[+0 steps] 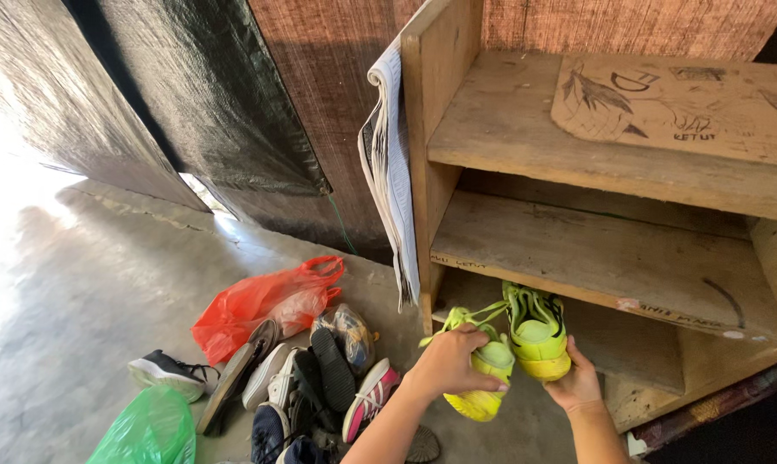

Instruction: The person picks up pairs of shoes from a pile on the floor and places them onto a wooden shoe rack. The person handles several pairs of sneakers and sandals, arranging them on the shelves.

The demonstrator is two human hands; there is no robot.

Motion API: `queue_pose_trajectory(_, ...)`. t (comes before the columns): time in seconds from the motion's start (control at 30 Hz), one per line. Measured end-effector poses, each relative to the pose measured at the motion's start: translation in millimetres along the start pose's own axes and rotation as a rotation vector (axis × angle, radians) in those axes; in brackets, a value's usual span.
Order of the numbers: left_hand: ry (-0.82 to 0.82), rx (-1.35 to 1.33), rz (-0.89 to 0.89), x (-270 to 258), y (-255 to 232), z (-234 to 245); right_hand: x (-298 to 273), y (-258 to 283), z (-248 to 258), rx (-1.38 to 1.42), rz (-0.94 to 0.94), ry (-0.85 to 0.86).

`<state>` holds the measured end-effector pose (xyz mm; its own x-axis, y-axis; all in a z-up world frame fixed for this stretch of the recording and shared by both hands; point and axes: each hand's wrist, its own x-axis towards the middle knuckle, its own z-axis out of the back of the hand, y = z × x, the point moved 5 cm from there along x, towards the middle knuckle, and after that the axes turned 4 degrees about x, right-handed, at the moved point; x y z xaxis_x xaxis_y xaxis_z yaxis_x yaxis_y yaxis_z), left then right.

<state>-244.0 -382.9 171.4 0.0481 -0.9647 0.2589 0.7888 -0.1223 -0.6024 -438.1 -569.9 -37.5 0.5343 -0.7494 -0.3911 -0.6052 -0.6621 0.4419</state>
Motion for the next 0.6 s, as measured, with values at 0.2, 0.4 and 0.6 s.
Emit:
queue_pose_trajectory(0.2, -0.101, -0.02, -0.065, 6.5, -15.0, 21.5, 9.5, 5.3, -8.5, 0.006, 0.06, 0.059)
queue_pose_trajectory(0.4, -0.25, 0.033, -0.11, 9.4, 25.0, -13.1, 40.9, 8.3, 2.9, 0.079, 0.034, 0.162)
queue_pose_trajectory(0.6, -0.33, 0.051, -0.081, 8.8, 79.9, -55.5, 60.4, -3.9, 13.7, 0.005, 0.011, 0.072)
